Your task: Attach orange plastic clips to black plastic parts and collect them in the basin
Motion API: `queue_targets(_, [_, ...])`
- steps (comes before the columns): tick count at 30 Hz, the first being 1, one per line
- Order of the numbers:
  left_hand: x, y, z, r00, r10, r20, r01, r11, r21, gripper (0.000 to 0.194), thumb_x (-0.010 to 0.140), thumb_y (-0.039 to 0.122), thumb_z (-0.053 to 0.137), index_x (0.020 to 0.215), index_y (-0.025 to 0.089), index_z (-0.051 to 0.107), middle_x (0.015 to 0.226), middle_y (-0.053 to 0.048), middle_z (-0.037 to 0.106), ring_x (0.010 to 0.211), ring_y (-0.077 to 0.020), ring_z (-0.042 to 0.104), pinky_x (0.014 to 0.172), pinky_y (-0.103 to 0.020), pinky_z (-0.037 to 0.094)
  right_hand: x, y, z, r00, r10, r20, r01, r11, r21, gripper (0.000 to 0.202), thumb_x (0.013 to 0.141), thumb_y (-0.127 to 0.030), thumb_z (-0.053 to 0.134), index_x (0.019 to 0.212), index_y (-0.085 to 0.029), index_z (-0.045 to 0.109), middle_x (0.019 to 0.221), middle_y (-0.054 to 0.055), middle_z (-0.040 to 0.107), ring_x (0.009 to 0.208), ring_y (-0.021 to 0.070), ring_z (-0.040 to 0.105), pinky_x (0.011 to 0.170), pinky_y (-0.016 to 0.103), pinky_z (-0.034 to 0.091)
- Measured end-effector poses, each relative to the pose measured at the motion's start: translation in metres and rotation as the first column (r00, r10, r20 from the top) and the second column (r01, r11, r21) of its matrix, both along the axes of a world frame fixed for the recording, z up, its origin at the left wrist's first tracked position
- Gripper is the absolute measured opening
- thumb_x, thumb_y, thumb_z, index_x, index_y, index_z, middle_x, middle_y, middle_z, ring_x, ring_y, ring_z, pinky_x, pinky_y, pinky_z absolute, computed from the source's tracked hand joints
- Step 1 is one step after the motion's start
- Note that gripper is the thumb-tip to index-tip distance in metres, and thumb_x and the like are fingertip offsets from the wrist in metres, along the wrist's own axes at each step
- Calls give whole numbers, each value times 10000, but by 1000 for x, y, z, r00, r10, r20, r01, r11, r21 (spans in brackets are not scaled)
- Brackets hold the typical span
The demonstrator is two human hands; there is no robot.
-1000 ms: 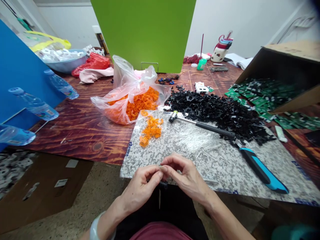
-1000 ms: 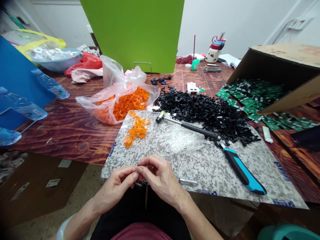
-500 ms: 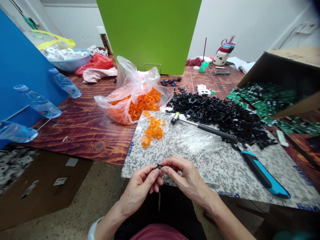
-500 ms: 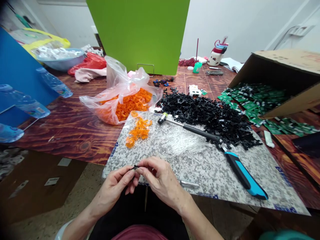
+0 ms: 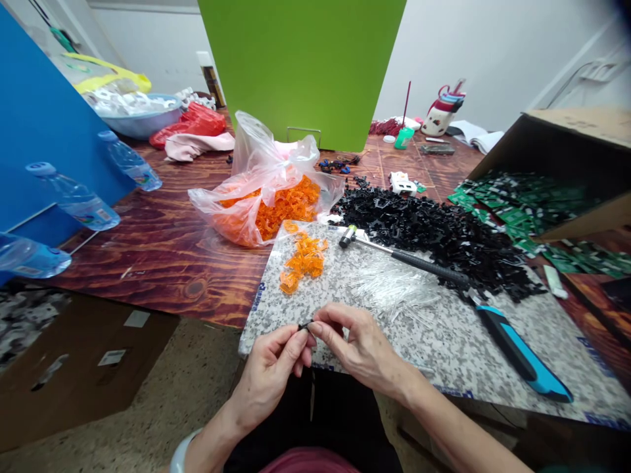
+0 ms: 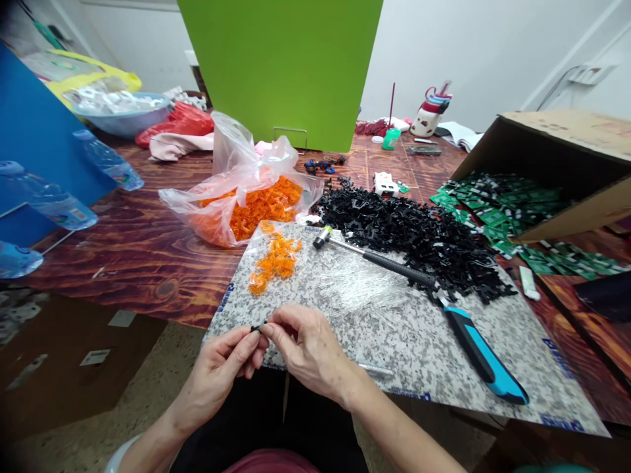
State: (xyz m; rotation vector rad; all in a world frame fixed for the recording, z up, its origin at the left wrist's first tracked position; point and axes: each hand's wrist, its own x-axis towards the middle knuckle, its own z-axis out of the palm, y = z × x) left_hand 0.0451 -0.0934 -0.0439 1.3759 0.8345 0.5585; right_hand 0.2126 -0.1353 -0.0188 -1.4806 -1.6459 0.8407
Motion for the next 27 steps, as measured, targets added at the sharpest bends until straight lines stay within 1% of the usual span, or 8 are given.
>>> queue_targets(4, [1,8,-4,998,58,18,-55,989,-134,279,878,399,532,800,144,618,622,28,528,518,-68,447,501,-186,353,27,39,-4,975,135,179,-147,988,56,263,945,-314,442,830,-186,641,774,11,638,700,131,552,653,240,401])
queue_targets(6, [1,11,-6,995,94,36,-83,969,-234,292,851,432,562,795,148,603,625,38,510,513,-58,431,495,-174,334,49,68,-11,925,-5,379,-63,984,165,231,942,-323,458,956,-193,648,924,50,654,826,173,559,732,287,398])
queue_targets(8, [0,12,-7,991,124,52,-101,942,-319,324,826,468,582,777,148,585,622,44,495,514,-55,420,498,-171,324,70,96,-19,771,-165,615,23,973,231,202,909,-292,525,1037,-195,647,1037,95,630,919,225,529,781,342,365])
queue_targets(10, [-1,13,-7,986,146,75,-106,916,-387,351,821,496,575,780,147,577,621,41,491,524,-61,423,505,-177,326,84,119,-27,705,-176,687,15,972,233,201,872,-261,583,1051,-204,655,1086,114,611,945,252,507,786,365,336])
queue_targets(13, [-3,13,-5,976,172,136,-94,890,-446,347,829,488,566,813,142,580,647,30,501,544,-71,436,513,-192,335,90,136,-35,701,-94,707,-71,977,199,115,857,-252,606,928,-221,690,1067,89,624,945,244,506,784,356,318])
queue_targets(17, [-4,15,-2,963,191,191,-76,870,-487,280,821,407,592,868,132,591,695,20,517,545,-65,444,507,-197,326,89,134,-33,712,-45,701,-118,976,182,118,881,-230,563,873,-184,671,987,88,645,928,234,533,773,334,338])
queue_targets(21, [-2,17,-1,967,184,176,-80,875,-477,259,812,379,601,882,130,601,700,16,521,549,-72,460,496,-200,317,87,111,-16,747,-66,662,-90,976,198,181,931,-208,452,935,-153,625,900,82,648,835,194,571,738,289,390])
queue_targets(27, [2,16,-5,977,139,159,-53,890,-454,281,844,406,565,908,136,613,716,11,532,567,-75,478,512,-198,329,62,48,5,945,-57,322,5,987,160,216,943,-258,417,959,-169,614,831,45,644,730,158,583,674,263,435])
